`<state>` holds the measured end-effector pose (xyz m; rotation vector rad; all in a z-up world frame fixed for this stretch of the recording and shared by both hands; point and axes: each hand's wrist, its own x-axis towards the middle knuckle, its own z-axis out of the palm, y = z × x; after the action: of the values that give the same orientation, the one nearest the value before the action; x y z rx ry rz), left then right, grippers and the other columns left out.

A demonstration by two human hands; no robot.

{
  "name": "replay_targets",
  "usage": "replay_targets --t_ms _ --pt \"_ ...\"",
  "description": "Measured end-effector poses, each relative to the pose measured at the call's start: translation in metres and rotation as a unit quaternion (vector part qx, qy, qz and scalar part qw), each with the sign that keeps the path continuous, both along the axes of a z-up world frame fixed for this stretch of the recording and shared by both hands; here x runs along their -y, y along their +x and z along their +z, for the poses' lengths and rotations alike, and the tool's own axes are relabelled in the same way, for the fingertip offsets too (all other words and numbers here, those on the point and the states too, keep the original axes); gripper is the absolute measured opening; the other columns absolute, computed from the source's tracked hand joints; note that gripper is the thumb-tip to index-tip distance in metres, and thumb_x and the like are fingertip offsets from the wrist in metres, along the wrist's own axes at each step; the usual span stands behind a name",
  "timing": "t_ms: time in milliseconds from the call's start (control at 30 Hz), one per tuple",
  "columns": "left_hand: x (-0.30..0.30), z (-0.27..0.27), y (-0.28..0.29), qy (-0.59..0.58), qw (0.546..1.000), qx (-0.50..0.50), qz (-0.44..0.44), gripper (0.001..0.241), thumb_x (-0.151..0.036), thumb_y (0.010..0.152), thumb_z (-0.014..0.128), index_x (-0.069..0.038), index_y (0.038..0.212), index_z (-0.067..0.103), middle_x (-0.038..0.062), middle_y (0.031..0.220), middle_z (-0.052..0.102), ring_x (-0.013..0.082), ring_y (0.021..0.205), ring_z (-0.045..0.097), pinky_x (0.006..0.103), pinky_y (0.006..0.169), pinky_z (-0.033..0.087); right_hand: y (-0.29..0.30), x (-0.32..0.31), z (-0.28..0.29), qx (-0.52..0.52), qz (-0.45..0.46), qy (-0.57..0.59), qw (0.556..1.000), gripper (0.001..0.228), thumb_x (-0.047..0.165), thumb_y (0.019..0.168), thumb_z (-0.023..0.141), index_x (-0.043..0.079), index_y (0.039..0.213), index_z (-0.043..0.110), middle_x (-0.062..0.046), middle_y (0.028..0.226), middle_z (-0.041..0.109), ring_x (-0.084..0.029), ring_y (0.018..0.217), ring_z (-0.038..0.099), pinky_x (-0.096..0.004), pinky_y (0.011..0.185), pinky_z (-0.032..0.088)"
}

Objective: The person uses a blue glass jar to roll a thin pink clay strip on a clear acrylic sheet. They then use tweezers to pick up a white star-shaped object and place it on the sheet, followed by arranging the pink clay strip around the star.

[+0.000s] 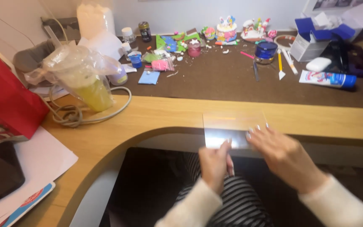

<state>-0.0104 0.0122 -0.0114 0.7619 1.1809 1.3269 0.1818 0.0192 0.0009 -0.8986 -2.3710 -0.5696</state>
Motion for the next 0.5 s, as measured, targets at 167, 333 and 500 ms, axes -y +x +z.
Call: replay_targets --t_ms 167,333,500 --pt "-0.022 0.001 0.002 -0.024 0.999 0.045 0.003 0.044 -0.021 0.092 0.073 0.0 0.055 0.063 0.009 0.036 0.045 0.0167 0.027 0.041 0.0271 0.03 0.03 -0.003 -0.022 0.0 0.017 -0.011 0.016 1.0 0.033 -0.002 0.092 0.06 0.005 0.122 0.069 -0.014 0.133 0.07 -0.029 0.12 0.069 -0.044 0.112 0.051" --pt "-0.014 0.003 -0.003 -0.044 0.998 0.052 0.003 0.025 -0.018 0.091 0.069 -0.001 0.074 0.073 0.007 0.041 0.046 0.0155 0.029 0.04 0.0273 0.028 0.027 -0.004 -0.013 -0.003 0.026 -0.023 0.014 0.999 0.029 0.007 0.094 0.065 0.007 0.123 0.069 -0.014 0.135 0.069 -0.028 0.12 0.07 -0.044 0.111 0.051" --pt "-0.011 -0.008 0.001 -0.004 1.0 -0.022 -0.005 0.061 -0.021 0.091 0.069 -0.002 0.035 0.054 0.01 0.029 0.043 0.0155 0.023 0.039 0.0239 0.032 0.029 -0.002 -0.005 -0.003 0.057 -0.042 0.031 0.997 0.042 -0.008 0.09 0.053 0.007 0.127 0.066 -0.012 0.137 0.068 -0.032 0.124 0.066 -0.044 0.108 0.051"
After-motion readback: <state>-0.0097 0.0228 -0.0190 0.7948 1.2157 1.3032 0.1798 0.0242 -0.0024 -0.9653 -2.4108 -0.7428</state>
